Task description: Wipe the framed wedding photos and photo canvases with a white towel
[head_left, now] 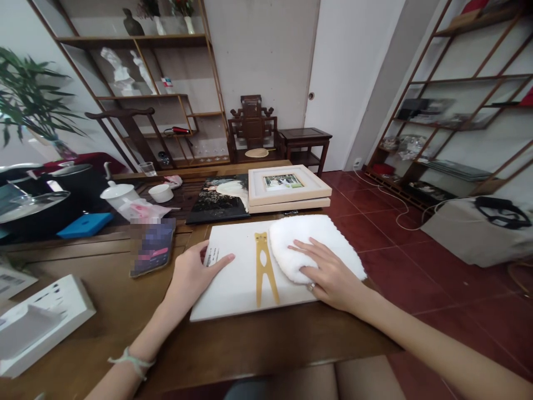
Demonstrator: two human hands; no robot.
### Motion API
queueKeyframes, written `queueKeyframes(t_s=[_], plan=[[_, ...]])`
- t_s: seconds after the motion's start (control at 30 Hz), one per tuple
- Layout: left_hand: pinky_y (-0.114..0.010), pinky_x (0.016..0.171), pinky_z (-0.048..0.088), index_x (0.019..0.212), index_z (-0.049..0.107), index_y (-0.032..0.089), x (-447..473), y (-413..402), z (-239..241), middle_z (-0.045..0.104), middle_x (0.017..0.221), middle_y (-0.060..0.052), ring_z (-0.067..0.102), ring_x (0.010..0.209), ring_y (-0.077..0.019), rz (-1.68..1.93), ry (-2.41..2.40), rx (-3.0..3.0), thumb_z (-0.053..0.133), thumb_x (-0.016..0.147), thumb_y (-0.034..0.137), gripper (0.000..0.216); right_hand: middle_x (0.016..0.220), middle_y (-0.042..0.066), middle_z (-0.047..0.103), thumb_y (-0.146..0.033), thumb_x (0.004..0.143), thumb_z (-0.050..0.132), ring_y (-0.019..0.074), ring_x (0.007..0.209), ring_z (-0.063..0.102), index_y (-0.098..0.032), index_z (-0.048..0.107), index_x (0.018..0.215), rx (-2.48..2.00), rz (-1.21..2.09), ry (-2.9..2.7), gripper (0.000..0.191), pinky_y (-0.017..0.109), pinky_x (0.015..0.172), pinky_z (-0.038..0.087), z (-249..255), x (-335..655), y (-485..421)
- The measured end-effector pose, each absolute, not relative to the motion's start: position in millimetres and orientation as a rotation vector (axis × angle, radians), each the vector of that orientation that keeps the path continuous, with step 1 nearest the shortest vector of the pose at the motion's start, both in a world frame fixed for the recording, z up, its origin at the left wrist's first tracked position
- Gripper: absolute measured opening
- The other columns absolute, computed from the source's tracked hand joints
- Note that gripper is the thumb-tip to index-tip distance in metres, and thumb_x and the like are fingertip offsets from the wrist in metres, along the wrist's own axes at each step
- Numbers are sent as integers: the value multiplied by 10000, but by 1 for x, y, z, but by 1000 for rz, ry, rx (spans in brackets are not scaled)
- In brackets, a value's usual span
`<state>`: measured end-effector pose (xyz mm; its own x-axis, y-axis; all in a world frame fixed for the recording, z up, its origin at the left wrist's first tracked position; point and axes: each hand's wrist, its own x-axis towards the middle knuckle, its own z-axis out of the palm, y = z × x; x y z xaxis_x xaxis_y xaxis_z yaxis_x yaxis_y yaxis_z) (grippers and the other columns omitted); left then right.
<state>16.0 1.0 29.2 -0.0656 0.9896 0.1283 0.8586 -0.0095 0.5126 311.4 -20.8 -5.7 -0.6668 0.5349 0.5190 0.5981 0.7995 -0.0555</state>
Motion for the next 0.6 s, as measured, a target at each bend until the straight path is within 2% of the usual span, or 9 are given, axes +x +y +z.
queueKeyframes(t_s=[0.1, 0.2, 0.27, 0.37, 0.47, 0.6], plan=[[-354, 662, 487, 973, 654, 144, 19, 1, 25, 710, 832, -85, 650, 757, -274, 662, 2089, 2049, 573, 692, 622, 560, 1278, 192, 529, -21, 646, 456, 298, 1275, 383, -153, 608, 837, -842, -162, -2467, 277, 529, 1041, 302, -7, 311, -18], [-380, 704, 488, 989, 639, 118, 19, 0, 17, 689, 823, -102, 634, 786, -284, 631, 2143, 2148, 536, 724, 630, 586, 1281, 184, 528, -26, 651, 455, 289, 1284, 372, -161, 602, 861, -839, -159, -2471, 290, 530, 1041, 301, -8, 311, -15], [-420, 784, 483, 1029, 619, 86, 18, 0, 11, 674, 901, -140, 615, 883, -308, 653, 2145, 2200, 523, 746, 613, 606, 1279, 183, 530, -26, 651, 452, 288, 1286, 369, -161, 603, 866, -833, -157, -2473, 295, 533, 1043, 296, -7, 311, -15], [-471, 954, 409, 1117, 575, 63, 17, -1, 1, 586, 1163, -200, 505, 1134, -337, 796, 2012, 2329, 500, 792, 554, 594, 1278, 194, 528, -23, 648, 453, 297, 1272, 389, -150, 608, 856, -823, -151, -2481, 289, 532, 1042, 301, -6, 313, -14], [-466, 1062, 311, 1232, 517, 124, 16, -1, -5, 434, 1388, -153, 349, 1311, -291, 775, 1673, 2452, 449, 856, 469, 515, 1277, 206, 526, -27, 651, 456, 288, 1240, 432, -144, 614, 866, -846, -165, -2439, 292, 504, 1029, 337, -4, 316, -10], [-446, 1107, 249, 1300, 462, 152, 15, 1, -6, 411, 1426, -100, 280, 1360, -234, 669, 1509, 2405, 373, 904, 407, 479, 1316, 165, 506, -17, 633, 468, 284, 1262, 405, -169, 628, 887, -882, -196, -2477, 336, 516, 1042, 310, 0, 312, 1]])
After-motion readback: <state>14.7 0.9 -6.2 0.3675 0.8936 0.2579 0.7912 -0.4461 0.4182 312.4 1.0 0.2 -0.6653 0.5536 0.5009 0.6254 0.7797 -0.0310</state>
